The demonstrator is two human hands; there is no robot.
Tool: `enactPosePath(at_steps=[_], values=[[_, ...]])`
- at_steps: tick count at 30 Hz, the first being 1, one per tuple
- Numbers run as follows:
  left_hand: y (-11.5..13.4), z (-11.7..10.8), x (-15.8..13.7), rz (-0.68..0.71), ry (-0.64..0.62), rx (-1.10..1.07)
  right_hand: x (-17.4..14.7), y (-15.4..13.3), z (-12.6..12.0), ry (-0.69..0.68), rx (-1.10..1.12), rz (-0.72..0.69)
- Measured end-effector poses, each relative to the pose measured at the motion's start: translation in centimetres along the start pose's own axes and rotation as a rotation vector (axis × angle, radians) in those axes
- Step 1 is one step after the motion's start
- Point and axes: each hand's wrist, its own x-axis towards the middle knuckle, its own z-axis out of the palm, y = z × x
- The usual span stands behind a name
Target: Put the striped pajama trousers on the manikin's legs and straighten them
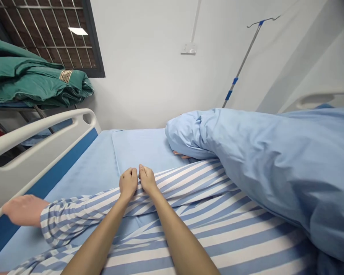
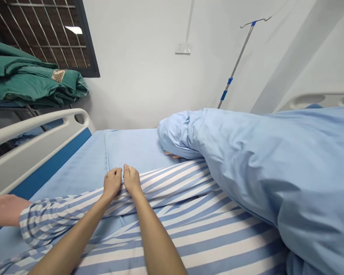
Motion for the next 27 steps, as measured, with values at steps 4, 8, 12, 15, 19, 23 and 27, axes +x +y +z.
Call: enactPosePath(at_steps=[4,8,12,15,19,23,27], values=[[3.1,0.7,1.5,-0.197,0.040,-0.451,0.3,0.0,-0.2,0.001,0.097,0.031],[4.1,2.1,1.3,-0.222,0.159,-0.583,0.4,-0.2,-0.5,0.003,0.209,0.079],[2.4,3.1,-0.3,-0.040,0.146,-0.189,0.4,-0.2,-0.6,0.089,0.296,0.131],[1.8,3.2,-0.7,0.016,0.088,-0.078,0.5,-0.2,-0.6,0.137,0.326,0.159],[1.9,3.1,-0.3,-0.017,0.044,-0.011,0.5,0.1,-0.4,0.151,0.317,0.179],[2.0,2.8,-0.3,-0.018,0.026,0.005,0.6,0.2,-0.4,0.124,0.301,0.168],[2.2,2.7,-0.7,-0.029,-0.007,0.051,1.6,-1.3,-2.0,0.044,0.008,0.158]])
